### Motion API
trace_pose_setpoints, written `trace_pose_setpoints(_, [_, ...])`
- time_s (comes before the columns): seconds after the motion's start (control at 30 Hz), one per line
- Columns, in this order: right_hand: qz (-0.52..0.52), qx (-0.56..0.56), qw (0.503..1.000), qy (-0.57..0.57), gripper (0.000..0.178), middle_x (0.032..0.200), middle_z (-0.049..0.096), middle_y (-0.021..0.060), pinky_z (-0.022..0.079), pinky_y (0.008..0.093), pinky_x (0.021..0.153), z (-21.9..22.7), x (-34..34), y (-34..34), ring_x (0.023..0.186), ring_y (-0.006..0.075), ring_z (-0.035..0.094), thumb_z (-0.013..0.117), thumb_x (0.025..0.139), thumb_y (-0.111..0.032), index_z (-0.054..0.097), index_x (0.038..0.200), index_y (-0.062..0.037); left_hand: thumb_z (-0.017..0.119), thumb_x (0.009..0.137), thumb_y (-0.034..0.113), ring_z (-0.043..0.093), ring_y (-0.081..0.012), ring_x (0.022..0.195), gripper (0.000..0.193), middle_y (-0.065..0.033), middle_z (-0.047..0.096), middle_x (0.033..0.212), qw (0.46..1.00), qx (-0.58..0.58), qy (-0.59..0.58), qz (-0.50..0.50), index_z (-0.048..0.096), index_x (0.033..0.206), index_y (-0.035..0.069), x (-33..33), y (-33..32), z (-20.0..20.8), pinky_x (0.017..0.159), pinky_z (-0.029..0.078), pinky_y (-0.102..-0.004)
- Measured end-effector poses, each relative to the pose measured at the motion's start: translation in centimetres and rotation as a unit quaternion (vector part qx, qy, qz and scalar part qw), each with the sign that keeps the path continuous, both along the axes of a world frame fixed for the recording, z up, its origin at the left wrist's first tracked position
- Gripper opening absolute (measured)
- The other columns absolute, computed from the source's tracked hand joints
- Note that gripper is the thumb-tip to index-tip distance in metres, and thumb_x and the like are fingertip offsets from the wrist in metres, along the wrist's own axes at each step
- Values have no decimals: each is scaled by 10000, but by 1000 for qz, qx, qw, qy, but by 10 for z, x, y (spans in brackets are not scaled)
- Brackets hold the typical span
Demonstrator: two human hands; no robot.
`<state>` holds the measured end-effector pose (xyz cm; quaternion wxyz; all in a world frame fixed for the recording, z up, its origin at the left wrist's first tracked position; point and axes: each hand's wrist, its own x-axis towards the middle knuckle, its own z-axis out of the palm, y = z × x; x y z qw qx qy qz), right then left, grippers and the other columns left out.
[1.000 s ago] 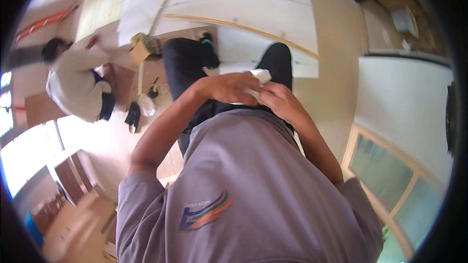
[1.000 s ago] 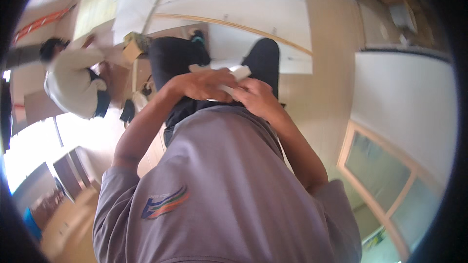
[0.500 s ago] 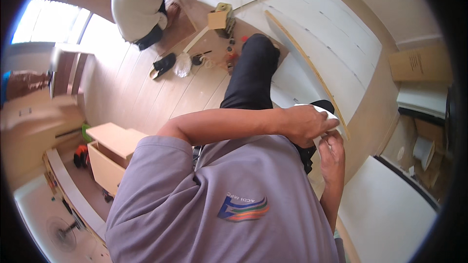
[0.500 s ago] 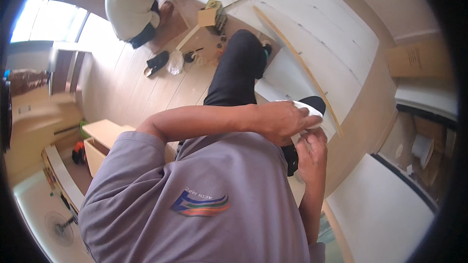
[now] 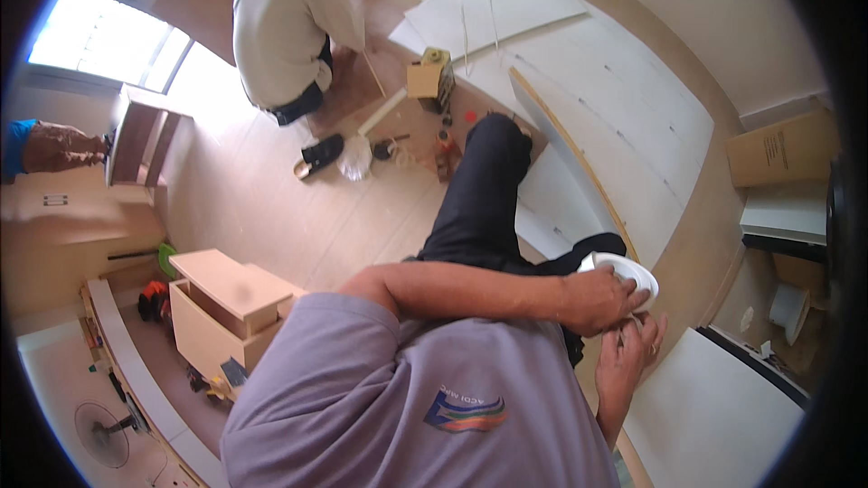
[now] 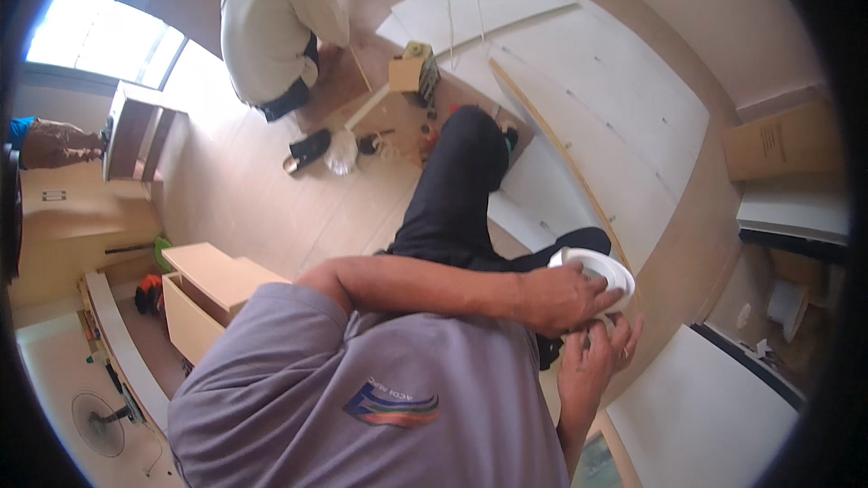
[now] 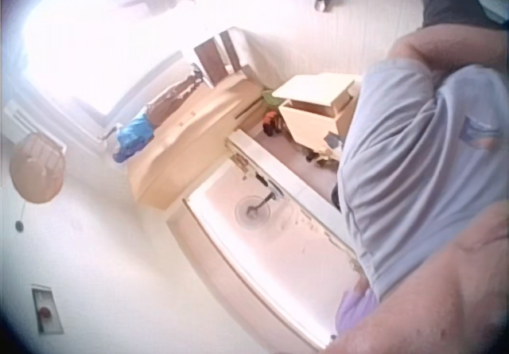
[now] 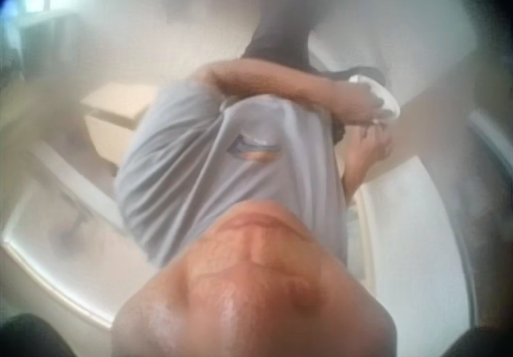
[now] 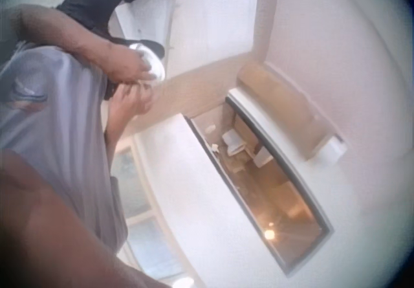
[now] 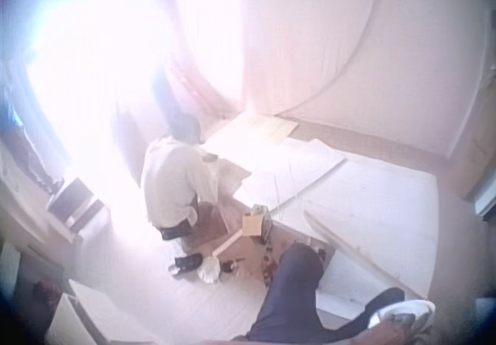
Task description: The person applies glue along the edge of a white board and then applies white edge banding to cover the exposed edge. They smooth the banding by hand and later use scissors to trim the excess.
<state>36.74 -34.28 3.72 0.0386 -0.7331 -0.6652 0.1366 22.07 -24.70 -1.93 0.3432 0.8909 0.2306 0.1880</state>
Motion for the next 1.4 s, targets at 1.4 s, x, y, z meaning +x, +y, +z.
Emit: trace_pose_setpoints(1.4, [-64, 133, 981, -125, 178, 1334, 502, 148, 314, 539, 1126, 41, 11, -27, 1379, 394, 387, 605, 941, -192, 689, 1010, -52, 648, 870, 283, 686, -300, 954, 611, -151, 649, 1041, 995, 74, -54, 32, 508, 1371, -37, 50, -21, 19, 847, 488, -411])
